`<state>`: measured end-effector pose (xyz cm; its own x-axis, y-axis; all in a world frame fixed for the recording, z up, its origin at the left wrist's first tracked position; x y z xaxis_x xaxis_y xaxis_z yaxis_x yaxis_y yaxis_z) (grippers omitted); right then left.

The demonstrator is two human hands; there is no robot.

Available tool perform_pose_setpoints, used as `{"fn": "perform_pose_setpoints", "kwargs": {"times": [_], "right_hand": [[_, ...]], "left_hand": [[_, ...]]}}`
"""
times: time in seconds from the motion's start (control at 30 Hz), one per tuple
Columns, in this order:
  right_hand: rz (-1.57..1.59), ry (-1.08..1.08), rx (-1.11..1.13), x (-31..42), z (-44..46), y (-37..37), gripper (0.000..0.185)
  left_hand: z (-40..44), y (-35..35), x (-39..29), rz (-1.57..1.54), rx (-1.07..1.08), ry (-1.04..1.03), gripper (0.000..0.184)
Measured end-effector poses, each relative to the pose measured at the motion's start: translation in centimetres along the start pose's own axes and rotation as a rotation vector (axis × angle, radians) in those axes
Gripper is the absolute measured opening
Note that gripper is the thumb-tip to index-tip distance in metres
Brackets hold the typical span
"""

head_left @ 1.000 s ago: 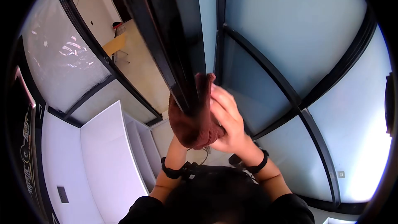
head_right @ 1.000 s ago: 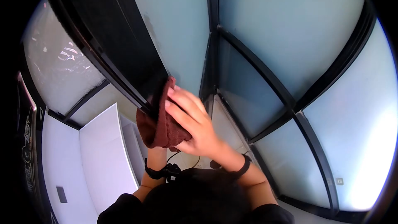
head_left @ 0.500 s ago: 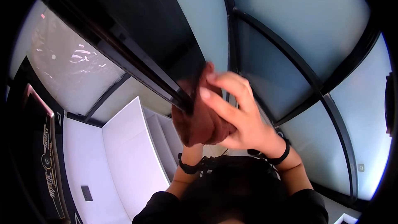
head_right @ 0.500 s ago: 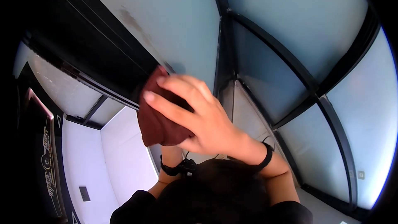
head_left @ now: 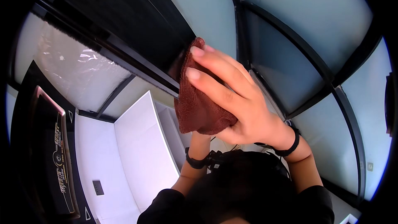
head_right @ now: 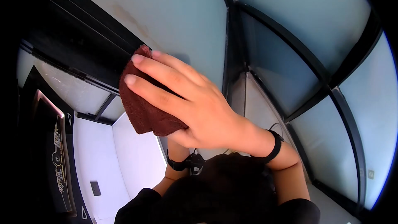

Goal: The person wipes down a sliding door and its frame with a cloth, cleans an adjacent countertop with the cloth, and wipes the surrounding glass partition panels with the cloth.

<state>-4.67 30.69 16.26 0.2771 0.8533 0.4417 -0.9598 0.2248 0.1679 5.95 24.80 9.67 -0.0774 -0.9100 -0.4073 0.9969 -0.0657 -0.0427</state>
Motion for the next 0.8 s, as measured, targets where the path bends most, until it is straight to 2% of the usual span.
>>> {"fn": "perform_pose_setpoints", "kwargs": {"times": [0.13,0.23,0.33,0.4,0.53,0.6,0.63,0.67,0.7,0.73,0.8], "right_hand": [[-0.089,-0.124,0.037,-0.6,-2.1,-0.4,0.068],[-0.034,-0.18,0.03,-0.9,-2.8,-0.5,0.068],[0.004,-0.197,0.153,-1.1,-1.7,-1.1,0.083],[0.066,-0.252,0.309,-1.3,-0.8,-2.0,0.107],[0.2,-0.289,0.255,-2.2,-1.7,-2.7,0.1],[0.294,-0.43,0.252,-4.4,-3.6,-3.7,0.101],[0.493,-0.563,0.199,-5.6,-4.6,-4.3,0.094],[0.551,-0.656,0.323,-6.1,-5.7,-5.0,0.088],[0.607,-0.75,0.45,-6.3,-6.7,-5.7,0.084],[0.607,-0.755,0.456,-6.3,-7.2,-5.9,0.084],[0.346,-0.738,0.326,-7.5,-8.0,-5.3,0.072]], "left_hand": [[-0.2,0.8,-0.7,0.054,-0.041,-0.04,0.065],[-0.6,1.0,-1.3,0.11,-0.062,-0.074,0.067],[-0.5,1.6,-1.5,0.169,-0.103,-0.152,0.068],[-0.5,2.4,-2.0,0.202,-0.138,-0.218,0.069],[-0.8,3.3,-2.3,0.244,-0.177,-0.237,0.072],[-0.9,3.5,-2.5,0.25,-0.193,-0.221,0.073],[-0.8,3.5,-2.5,0.247,-0.2,-0.207,0.073],[-0.9,3.3,-3.0,0.249,-0.2,-0.206,0.073],[-1.2,3.0,-2.5,0.246,-0.186,-0.047,0.081],[-1.8,2.8,-1.7,0.242,-0.176,0.114,0.093],[-2.9,3.5,-1.0,0.217,-0.19,0.174,0.086]]}}
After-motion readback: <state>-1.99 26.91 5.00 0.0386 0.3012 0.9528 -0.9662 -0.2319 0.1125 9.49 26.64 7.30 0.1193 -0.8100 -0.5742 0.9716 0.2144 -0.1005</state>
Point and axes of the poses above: each hand's wrist, its own z-axis towards the middle knuckle, its own y-axis out of the back of the hand, x = y × z, the point moved 9 cm from there along z, towards the middle knuckle, and after that the axes turned 12 degrees about -y, right-handed, at the moved point
